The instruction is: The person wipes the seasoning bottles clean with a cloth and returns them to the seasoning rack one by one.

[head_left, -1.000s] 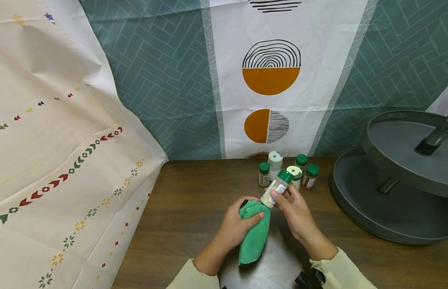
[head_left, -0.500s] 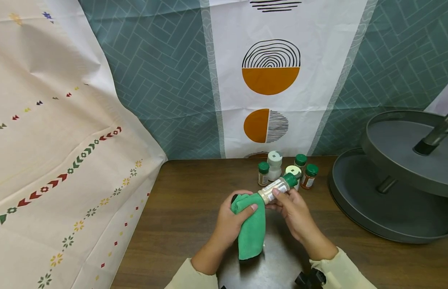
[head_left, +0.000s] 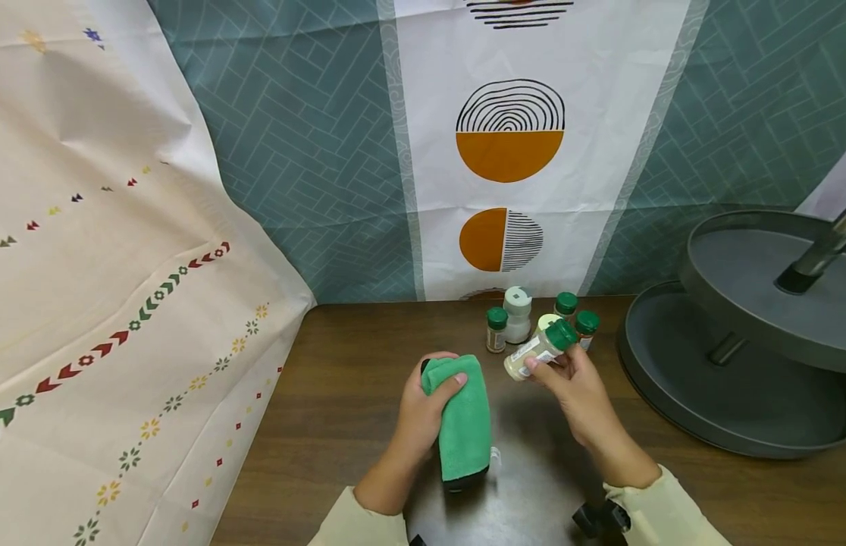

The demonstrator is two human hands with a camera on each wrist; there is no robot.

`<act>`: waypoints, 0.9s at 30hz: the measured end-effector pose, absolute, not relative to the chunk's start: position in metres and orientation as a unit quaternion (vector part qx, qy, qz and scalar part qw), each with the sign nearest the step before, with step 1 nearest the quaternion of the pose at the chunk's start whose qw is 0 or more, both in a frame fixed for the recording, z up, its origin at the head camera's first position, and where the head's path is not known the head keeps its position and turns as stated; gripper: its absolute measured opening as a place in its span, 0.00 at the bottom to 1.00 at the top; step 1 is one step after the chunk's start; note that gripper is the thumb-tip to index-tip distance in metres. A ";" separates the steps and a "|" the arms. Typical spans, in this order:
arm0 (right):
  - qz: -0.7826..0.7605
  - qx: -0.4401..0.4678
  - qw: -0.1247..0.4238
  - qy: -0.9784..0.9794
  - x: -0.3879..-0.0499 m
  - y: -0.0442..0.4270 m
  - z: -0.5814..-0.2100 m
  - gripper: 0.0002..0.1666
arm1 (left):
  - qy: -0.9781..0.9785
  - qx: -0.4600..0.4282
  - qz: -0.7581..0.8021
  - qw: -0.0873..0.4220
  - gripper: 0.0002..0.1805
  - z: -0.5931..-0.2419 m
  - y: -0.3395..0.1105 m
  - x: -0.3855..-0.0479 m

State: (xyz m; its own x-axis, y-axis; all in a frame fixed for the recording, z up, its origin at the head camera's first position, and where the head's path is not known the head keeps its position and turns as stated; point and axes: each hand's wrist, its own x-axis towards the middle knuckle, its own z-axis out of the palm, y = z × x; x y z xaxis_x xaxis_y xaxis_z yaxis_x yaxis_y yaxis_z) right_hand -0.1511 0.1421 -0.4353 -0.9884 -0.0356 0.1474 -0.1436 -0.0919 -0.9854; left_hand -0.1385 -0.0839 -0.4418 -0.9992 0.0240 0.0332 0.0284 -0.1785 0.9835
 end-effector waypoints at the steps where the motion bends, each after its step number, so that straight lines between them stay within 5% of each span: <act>1: 0.731 0.067 0.046 -0.678 -0.152 0.145 -0.435 0.32 | -0.636 -0.013 -0.772 -0.004 0.18 -0.443 -0.085 -0.139; 17: 0.668 0.046 0.113 -0.734 -0.166 0.204 -0.431 0.30 | -0.564 0.054 -0.815 -0.121 0.17 -0.500 -0.097 -0.158; 27: 0.627 0.014 0.153 -0.764 -0.175 0.240 -0.441 0.26 | -0.603 0.043 -0.788 -0.121 0.23 -0.528 -0.101 -0.166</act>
State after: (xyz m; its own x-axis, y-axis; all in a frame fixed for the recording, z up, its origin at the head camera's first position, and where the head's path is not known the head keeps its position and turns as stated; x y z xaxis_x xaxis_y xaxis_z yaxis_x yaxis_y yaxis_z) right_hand -0.1749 0.2403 -0.4413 -0.9529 0.1707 0.2507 -0.2127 0.2132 -0.9536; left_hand -0.1659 -0.1008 -0.5281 -0.9668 0.1385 -0.2145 -0.2433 -0.2445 0.9386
